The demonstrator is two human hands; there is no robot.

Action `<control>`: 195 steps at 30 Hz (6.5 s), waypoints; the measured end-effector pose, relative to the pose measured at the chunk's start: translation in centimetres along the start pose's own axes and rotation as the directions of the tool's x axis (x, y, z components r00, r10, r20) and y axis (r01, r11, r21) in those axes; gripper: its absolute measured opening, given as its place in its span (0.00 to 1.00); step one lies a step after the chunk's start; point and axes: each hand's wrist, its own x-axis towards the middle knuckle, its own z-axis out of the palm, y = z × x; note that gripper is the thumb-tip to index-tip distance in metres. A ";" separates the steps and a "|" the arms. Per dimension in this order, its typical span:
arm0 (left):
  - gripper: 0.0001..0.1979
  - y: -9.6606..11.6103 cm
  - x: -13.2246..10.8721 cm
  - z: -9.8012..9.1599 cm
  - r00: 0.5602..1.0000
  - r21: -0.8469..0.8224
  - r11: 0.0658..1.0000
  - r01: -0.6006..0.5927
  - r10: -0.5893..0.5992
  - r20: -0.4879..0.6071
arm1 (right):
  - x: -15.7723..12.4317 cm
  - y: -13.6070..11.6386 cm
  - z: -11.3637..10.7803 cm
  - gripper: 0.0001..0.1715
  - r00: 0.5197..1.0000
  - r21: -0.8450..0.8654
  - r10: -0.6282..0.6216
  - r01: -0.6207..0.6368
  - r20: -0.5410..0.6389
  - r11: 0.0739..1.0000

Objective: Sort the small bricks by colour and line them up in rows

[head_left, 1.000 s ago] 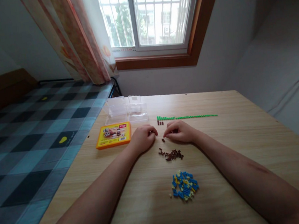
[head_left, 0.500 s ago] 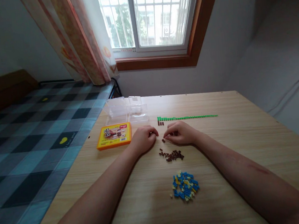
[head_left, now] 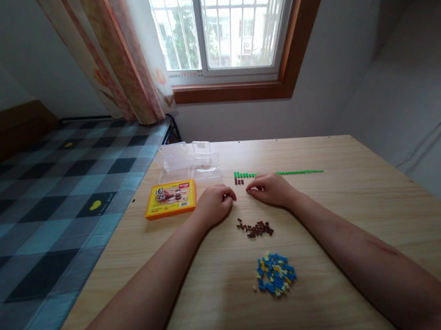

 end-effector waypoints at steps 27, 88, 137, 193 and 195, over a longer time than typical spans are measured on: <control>0.11 0.1 0.0 0.3 1.000 0.072 0.997 -0.012 0.010 0.023 | 1.2 0.9 1.4 0.14 0.983 -0.157 0.141 -0.159 -0.119 0.975; 0.06 0.1 0.3 -2.5 0.861 -0.222 0.968 -0.114 0.208 0.464 | 1.0 1.9 1.2 0.15 0.963 0.626 0.255 -0.144 -0.091 0.767; 0.06 -0.3 0.4 -1.9 0.896 -0.130 0.983 -0.131 0.173 0.408 | -7.6 -4.5 -1.0 0.12 0.976 0.421 -0.213 0.213 -0.048 0.882; 0.44 4.7 -1.6 -1.4 0.861 0.285 0.957 -0.047 -0.106 0.498 | -8.5 -1.0 -2.0 0.21 0.999 -0.016 0.052 -0.052 0.003 0.999; 0.45 4.7 -1.6 -1.5 0.852 0.271 0.961 -0.057 -0.095 0.515 | -8.5 -1.0 -1.9 0.21 0.999 -0.023 0.047 -0.047 0.007 0.999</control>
